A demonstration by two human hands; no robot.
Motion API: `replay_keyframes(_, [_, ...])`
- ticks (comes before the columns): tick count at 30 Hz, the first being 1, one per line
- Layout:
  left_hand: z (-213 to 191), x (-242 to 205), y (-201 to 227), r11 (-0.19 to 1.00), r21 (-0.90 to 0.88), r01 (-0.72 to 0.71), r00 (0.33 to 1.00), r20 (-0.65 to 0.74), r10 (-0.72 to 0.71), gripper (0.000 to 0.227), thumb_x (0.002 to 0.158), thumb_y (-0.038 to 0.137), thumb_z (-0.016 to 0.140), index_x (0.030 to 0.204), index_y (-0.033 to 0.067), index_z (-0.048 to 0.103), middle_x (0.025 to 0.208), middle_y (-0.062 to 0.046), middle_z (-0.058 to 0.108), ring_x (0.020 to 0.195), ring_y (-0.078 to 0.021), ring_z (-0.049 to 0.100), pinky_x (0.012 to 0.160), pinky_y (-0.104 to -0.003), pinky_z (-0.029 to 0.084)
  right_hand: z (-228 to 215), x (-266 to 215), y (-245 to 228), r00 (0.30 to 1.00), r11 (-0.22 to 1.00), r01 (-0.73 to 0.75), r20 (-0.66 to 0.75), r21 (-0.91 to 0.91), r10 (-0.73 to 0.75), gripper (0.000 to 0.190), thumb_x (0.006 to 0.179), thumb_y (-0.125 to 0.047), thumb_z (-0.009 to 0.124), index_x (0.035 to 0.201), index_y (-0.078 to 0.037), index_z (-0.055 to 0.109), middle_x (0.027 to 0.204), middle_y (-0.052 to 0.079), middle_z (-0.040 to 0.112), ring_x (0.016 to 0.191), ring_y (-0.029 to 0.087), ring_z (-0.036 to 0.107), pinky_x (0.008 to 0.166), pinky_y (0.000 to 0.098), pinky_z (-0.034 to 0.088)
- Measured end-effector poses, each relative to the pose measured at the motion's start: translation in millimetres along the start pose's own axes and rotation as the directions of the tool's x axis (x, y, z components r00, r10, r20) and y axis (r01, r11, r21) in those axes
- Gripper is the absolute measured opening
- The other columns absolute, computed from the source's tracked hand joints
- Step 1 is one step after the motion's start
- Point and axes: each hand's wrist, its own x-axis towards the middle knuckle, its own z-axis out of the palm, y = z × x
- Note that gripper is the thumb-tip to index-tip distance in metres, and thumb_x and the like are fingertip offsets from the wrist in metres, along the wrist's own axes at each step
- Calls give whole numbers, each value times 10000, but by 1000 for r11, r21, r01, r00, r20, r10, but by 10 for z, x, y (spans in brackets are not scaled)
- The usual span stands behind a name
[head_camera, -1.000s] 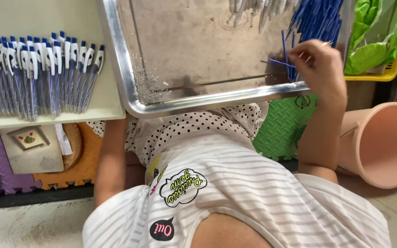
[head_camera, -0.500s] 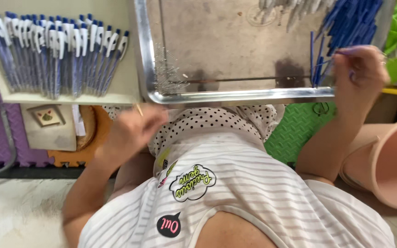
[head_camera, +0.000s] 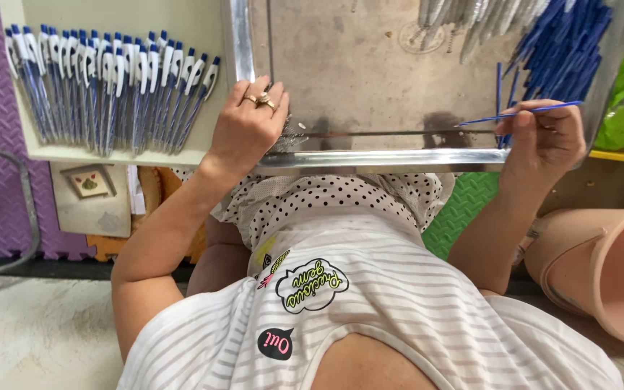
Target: The person assembles pens by hand, inserting blue ink refills into white pen barrels and attaching the corresponding blue caps.
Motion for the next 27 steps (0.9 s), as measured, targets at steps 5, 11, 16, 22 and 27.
replay_keyframes(5, [-78,89,-26,1000,-6,-18,1000,-11,18,228,920,-39,796,841,137,675,807,5,660,916,-144,675,879,-261,540,62,33,-75,998,999,-18,54,32,16,261,1160,-217,701,1142,17,587,1001,207,656,773,288,681,715,338,557])
replay_keyframes(11, [-210,155,481,434,-851,295,882,68,-466,279,1086,42,721,1354,87,661,1089,-88,640,843,-178,622,628,-193,580,499,-24,-328,999,892,-38,41,450,22,184,1113,-187,675,1168,-49,567,1044,224,699,903,283,730,789,377,667])
replay_keyframes(16, [-548,341,814,124,-965,231,780,108,-616,221,952,73,811,1167,118,835,1029,-59,750,935,-193,749,860,-335,610,931,-192,-610,994,843,55,53,535,-99,297,1038,-211,690,1025,25,512,884,294,698,801,352,776,711,385,654])
replay_keyframes(22, [-720,455,817,44,-979,199,774,129,-620,238,911,47,853,1139,111,830,1032,-75,779,924,-211,779,856,-327,631,1047,-225,-709,991,837,51,77,545,-110,295,1020,-186,710,1002,34,514,872,307,708,803,340,777,713,367,648])
replay_keyframes(27, [-718,475,824,81,-982,169,783,84,-617,207,924,21,831,1117,96,829,1023,-73,782,901,-213,787,828,-326,633,1072,-235,-722,991,842,17,103,538,-86,289,1016,-173,706,1002,42,514,882,333,699,817,373,778,712,376,644])
